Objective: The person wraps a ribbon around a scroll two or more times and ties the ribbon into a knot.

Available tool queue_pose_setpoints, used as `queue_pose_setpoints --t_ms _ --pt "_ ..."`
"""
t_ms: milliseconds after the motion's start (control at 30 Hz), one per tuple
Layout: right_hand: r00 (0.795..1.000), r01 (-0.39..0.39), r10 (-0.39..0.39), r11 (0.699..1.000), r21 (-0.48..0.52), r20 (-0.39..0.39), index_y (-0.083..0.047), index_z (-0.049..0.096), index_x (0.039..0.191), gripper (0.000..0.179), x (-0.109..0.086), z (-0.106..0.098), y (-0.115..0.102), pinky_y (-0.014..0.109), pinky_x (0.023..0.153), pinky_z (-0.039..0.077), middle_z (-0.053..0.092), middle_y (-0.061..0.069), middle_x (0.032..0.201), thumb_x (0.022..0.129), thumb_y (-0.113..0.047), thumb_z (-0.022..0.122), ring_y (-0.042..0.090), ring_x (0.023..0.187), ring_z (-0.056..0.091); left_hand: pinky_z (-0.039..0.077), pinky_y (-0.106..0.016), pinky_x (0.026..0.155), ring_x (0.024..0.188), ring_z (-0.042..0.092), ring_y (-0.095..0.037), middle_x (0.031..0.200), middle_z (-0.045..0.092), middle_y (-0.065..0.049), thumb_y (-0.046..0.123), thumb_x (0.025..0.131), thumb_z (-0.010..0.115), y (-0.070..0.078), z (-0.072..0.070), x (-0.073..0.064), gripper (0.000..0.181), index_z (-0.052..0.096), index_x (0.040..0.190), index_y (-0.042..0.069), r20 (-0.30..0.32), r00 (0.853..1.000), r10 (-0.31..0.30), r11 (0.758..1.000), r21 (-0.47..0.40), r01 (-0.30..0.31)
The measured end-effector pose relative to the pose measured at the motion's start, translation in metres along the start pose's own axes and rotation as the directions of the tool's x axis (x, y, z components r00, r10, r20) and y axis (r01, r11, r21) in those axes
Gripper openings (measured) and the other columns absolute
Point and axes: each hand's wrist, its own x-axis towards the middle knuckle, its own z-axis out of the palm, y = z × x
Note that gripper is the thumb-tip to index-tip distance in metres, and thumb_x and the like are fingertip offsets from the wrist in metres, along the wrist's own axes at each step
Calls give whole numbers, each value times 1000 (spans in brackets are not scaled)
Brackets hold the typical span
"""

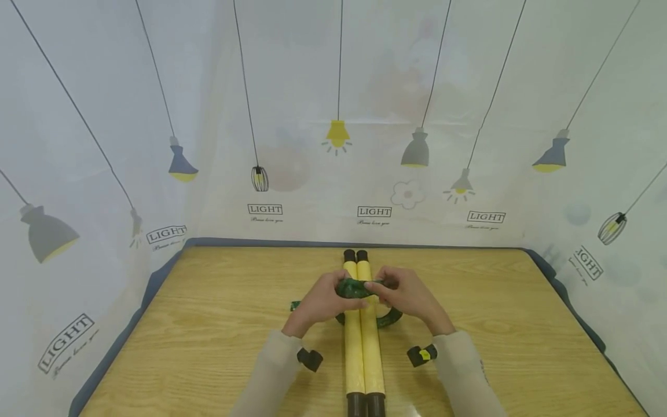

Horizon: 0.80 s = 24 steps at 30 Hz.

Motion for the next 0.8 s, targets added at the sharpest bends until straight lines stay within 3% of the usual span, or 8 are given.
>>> queue_pose_setpoints --t_ms 100,200,333,467,533,700,800 --pt "1000 -22 22 1000 13 -1 -15 64 89 33 0 -2 0 28 55 48 67 14 73 97 -47 68 15 60 59 49 -23 58 63 56 -9 81 67 -3 12 92 75 0 -2 0 23 59 108 10 -65 996 66 991 123 -57" --pt "1000 -28 29 999 24 -4 -15 64 87 35 -1 -5 1 28 55 49 66 15 73 97 -48 68 16 60 59 47 -22 55 60 54 -7 78 68 -2 8 94 69 -2 -5 0 20 61 112 13 -109 981 162 955 266 -128" --pt "1000 -10 10 999 36 4 -12 64 88 36 -2 -10 1 28 55 48 64 9 70 99 -47 67 17 60 57 49 -22 58 68 58 -7 85 72 0 5 93 69 -3 -11 -2 14 72 106 11 -131 953 274 903 375 -208" --pt "999 42 -42 999 23 9 -8 66 92 34 -4 -15 4 28 58 49 65 9 74 103 -40 62 16 64 59 52 -21 63 77 60 -8 92 71 -1 5 92 71 -2 -16 -4 15 79 104 10 -148 934 325 868 438 -233" --pt "998 66 -66 998 13 13 -8 66 94 30 -4 -18 5 28 60 49 67 10 78 105 -35 60 16 67 60 54 -21 66 79 62 -9 92 72 -2 5 91 72 -1 -19 -5 17 78 107 9 -157 934 322 870 437 -227" --pt "996 91 -91 996 12 23 -11 68 97 19 -6 -24 6 26 69 50 71 12 88 105 -27 60 17 78 66 56 -22 71 78 67 -11 86 74 1 6 92 73 2 -25 -9 11 75 100 13 -156 951 266 909 368 -194" --pt "996 85 -85 996 9 21 -10 69 98 18 -7 -26 6 27 75 51 72 10 90 104 -26 62 18 85 69 57 -23 72 81 68 -13 90 75 2 8 94 72 3 -29 -12 8 78 98 13 -133 957 258 914 354 -198"
